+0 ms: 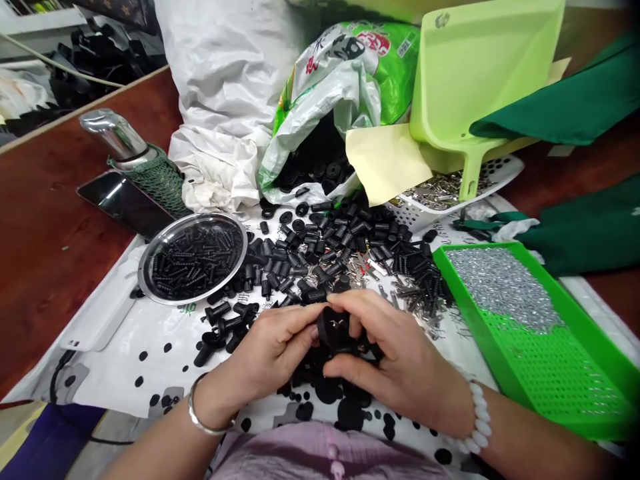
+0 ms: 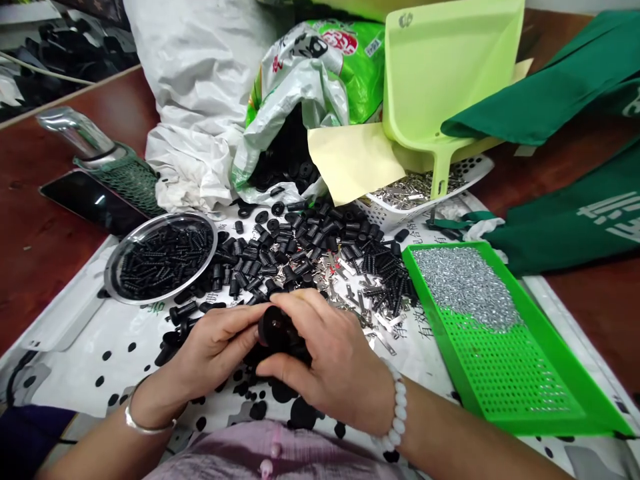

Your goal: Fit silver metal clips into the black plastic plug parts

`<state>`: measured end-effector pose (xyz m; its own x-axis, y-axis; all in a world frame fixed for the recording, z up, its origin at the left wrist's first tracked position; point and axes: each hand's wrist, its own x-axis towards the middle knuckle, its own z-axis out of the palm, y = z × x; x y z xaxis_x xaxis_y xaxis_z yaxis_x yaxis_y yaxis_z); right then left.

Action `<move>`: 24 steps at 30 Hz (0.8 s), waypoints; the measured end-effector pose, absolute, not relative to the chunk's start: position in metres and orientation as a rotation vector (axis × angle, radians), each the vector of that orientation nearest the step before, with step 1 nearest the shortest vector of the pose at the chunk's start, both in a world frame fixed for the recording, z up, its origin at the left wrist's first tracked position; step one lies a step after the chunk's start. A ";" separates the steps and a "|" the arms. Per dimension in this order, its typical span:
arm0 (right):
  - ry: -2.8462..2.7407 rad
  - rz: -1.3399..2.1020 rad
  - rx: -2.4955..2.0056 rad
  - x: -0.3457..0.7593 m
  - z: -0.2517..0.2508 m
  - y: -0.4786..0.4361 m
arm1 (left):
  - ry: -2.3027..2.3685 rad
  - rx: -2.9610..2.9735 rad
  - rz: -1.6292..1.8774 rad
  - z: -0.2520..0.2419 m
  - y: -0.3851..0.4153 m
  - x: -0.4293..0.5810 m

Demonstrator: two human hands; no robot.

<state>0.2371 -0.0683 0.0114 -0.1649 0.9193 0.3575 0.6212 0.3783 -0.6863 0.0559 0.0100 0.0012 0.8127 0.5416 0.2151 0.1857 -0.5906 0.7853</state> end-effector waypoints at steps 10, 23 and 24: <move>-1.907 0.619 -1.397 0.238 0.019 -0.061 | 0.554 2.297 0.694 -0.006 0.009 0.057; -1.890 0.467 -1.359 0.234 0.018 -0.067 | 0.550 2.282 0.812 -0.005 0.007 0.062; -1.877 0.457 -1.355 0.236 0.018 -0.069 | 0.556 2.266 0.803 -0.005 0.007 0.063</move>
